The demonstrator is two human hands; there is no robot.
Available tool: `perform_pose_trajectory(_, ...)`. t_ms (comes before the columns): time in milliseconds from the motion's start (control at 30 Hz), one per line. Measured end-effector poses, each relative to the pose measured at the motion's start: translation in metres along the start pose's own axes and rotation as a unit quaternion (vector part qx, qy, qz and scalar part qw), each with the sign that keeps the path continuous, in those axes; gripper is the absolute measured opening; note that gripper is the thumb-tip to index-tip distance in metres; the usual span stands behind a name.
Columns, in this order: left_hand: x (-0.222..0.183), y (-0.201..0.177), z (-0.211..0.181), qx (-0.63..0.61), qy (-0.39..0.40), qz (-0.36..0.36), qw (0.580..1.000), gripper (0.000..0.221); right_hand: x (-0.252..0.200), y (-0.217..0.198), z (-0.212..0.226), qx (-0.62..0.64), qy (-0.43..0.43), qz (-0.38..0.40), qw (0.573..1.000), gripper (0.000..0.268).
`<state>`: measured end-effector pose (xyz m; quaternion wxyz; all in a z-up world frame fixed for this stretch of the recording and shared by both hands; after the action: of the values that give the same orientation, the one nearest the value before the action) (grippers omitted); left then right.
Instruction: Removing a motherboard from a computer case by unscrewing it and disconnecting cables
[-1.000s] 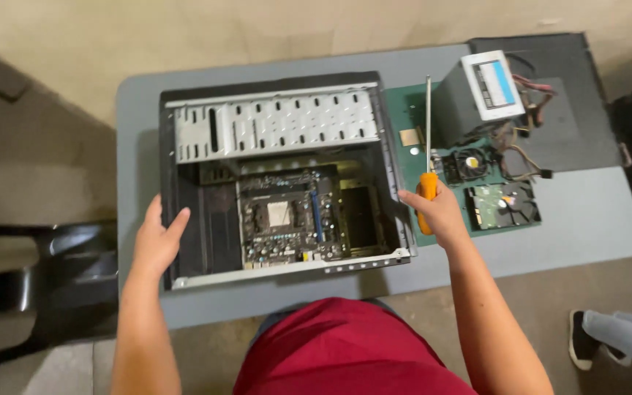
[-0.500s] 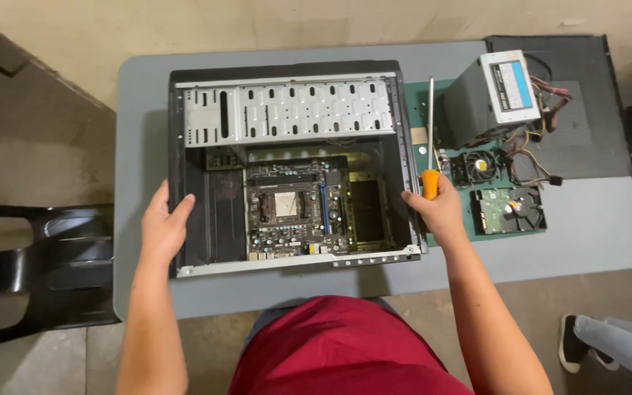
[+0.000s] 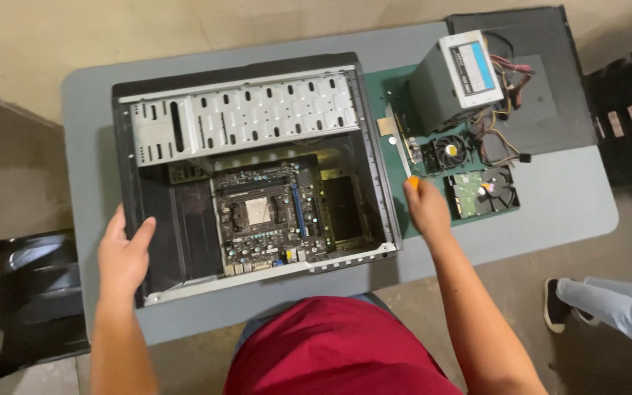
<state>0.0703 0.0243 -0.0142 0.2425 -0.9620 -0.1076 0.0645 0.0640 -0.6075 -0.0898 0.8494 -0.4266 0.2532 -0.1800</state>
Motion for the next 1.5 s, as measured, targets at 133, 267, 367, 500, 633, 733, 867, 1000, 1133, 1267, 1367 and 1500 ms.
perform_pose_trajectory(133,-0.007,0.004,-0.042,0.011,-0.061,0.011,0.998,0.060,-0.013,0.028,-0.026,-0.118,0.005,0.018,0.993,0.046)
perform_pose_trajectory(267,-0.018,0.005,-0.064,0.048,-0.174,0.018,0.983,0.070,-0.025,0.045,-0.038,-0.111,-0.027,-0.005,0.993,0.041)
perform_pose_trajectory(367,-0.023,0.006,-0.076,0.055,-0.204,0.020,0.977,0.073,-0.024,0.048,-0.038,-0.116,-0.031,-0.015,0.993,0.039)
perform_pose_trajectory(500,-0.025,0.006,-0.078,0.066,-0.215,0.025,0.974,0.075,-0.017,0.057,-0.046,-0.130,-0.024,-0.038,0.991,0.037)
perform_pose_trajectory(633,-0.026,0.006,-0.074,0.058,-0.215,0.024,0.975,0.075,-0.016,0.062,-0.050,-0.148,-0.020,-0.050,0.988,0.037)
perform_pose_trajectory(733,-0.025,0.006,-0.076,0.056,-0.207,0.027,0.976,0.076,-0.018,0.058,-0.047,-0.146,0.006,-0.039,0.989,0.039)
perform_pose_trajectory(867,-0.023,0.005,-0.072,0.066,-0.192,0.034,0.979,0.075,-0.024,0.045,-0.037,-0.139,0.015,-0.034,0.990,0.047)
perform_pose_trajectory(1000,-0.017,0.003,-0.059,0.056,-0.166,0.020,0.984,0.077,-0.023,0.020,-0.014,-0.069,-0.012,-0.087,0.994,0.045)
perform_pose_trajectory(1133,-0.003,-0.001,-0.010,0.072,-0.134,0.014,0.988,0.068,-0.033,0.002,0.037,0.254,0.032,0.030,0.966,0.033)
perform_pose_trajectory(1267,0.016,-0.007,0.045,0.141,-0.046,0.012,0.989,0.075,-0.068,-0.002,0.086,0.327,0.161,0.205,0.908,0.056)
perform_pose_trajectory(1367,0.013,-0.010,0.037,0.158,-0.022,0.020,0.987,0.058,-0.062,0.002,0.092,0.216,0.105,0.189,0.952,0.074)
perform_pose_trajectory(1500,0.014,-0.008,0.041,0.173,-0.064,0.016,0.983,0.067,-0.070,-0.011,0.104,0.231,0.106,0.209,0.944,0.074)
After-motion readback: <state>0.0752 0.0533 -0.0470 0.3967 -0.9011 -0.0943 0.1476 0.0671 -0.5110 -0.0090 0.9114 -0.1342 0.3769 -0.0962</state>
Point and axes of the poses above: each hand's wrist, its own x-axis towards the middle knuckle, its own y-axis out of the palm, z = x × y, the point moved 8 cm from there along x, towards the middle knuckle, and after that the axes turned 8 degrees about y, right-handed, at the moved point
